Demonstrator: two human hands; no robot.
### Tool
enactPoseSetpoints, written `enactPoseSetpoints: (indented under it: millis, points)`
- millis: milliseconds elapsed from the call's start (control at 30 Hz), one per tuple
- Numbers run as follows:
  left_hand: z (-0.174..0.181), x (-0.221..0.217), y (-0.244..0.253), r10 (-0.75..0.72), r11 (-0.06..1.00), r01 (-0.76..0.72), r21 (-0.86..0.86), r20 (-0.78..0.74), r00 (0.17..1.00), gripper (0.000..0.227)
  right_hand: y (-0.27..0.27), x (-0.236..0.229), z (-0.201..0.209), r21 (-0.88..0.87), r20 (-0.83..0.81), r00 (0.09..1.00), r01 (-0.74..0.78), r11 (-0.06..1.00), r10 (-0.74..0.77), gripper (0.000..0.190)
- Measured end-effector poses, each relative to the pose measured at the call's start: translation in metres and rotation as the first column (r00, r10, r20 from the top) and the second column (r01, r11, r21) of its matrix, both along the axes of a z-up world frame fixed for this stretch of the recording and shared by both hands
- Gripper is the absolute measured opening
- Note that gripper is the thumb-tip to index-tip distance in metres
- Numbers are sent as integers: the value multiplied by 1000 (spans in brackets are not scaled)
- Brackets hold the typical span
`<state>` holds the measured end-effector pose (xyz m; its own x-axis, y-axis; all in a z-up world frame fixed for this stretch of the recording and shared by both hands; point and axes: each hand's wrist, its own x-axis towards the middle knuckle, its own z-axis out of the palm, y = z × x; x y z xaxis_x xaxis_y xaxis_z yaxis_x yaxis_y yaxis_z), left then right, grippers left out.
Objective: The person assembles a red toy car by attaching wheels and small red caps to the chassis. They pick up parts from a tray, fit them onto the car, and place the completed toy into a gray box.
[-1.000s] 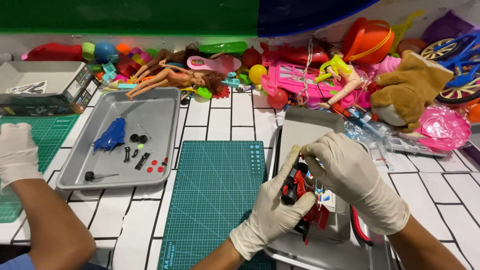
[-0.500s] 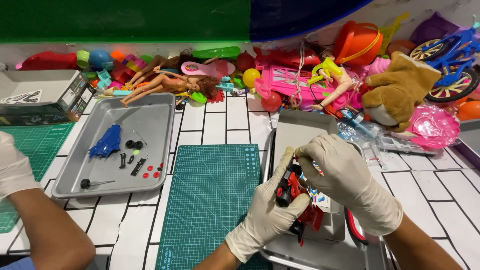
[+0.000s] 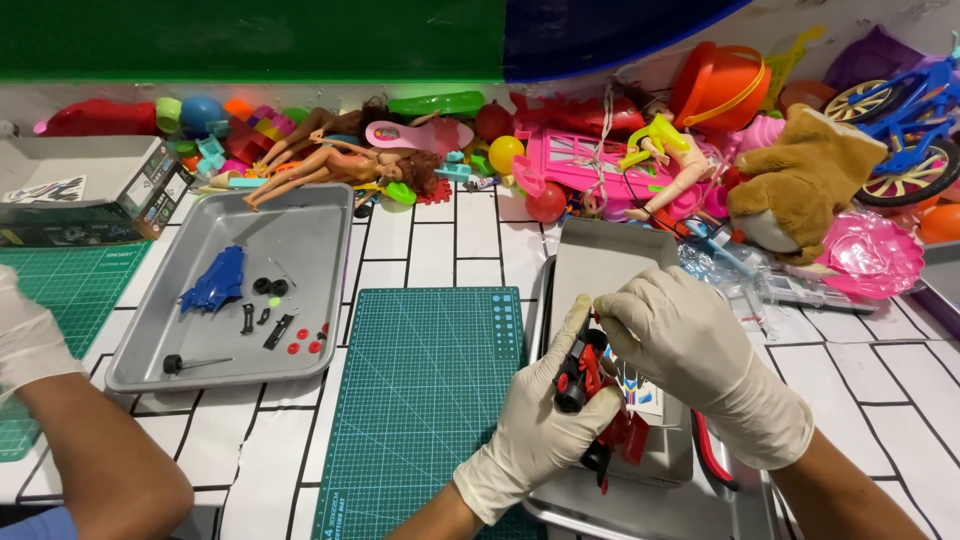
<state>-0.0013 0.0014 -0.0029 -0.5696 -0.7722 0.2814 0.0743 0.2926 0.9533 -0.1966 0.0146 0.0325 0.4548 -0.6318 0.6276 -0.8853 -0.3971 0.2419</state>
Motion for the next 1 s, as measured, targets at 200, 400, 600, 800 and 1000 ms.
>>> enactPoseSetpoints:
  millis: [200,400,600,800,1000]
  points:
    - [2,1,0,-71,989,60,-133,-78,994,82,0,3,-4,11,51,998,19,1000,-19,12]
    - [-10,-2,0,42,993,-30,-114,103,994,89,4,5,-16,90,265,960,72,993,-94,11]
    - [2,-1,-1,2,990,-14,143,81,997,91,6,8,-12,248,488,863,8,969,-132,12]
    - [21,3,-9,88,905,-44,423,-86,992,79,19,-3,17,249,479,868,8,968,-131,27]
    - [-5,2,-33,290,883,-113,457,-339,895,37,13,-35,-19,666,152,968,49,744,-200,17]
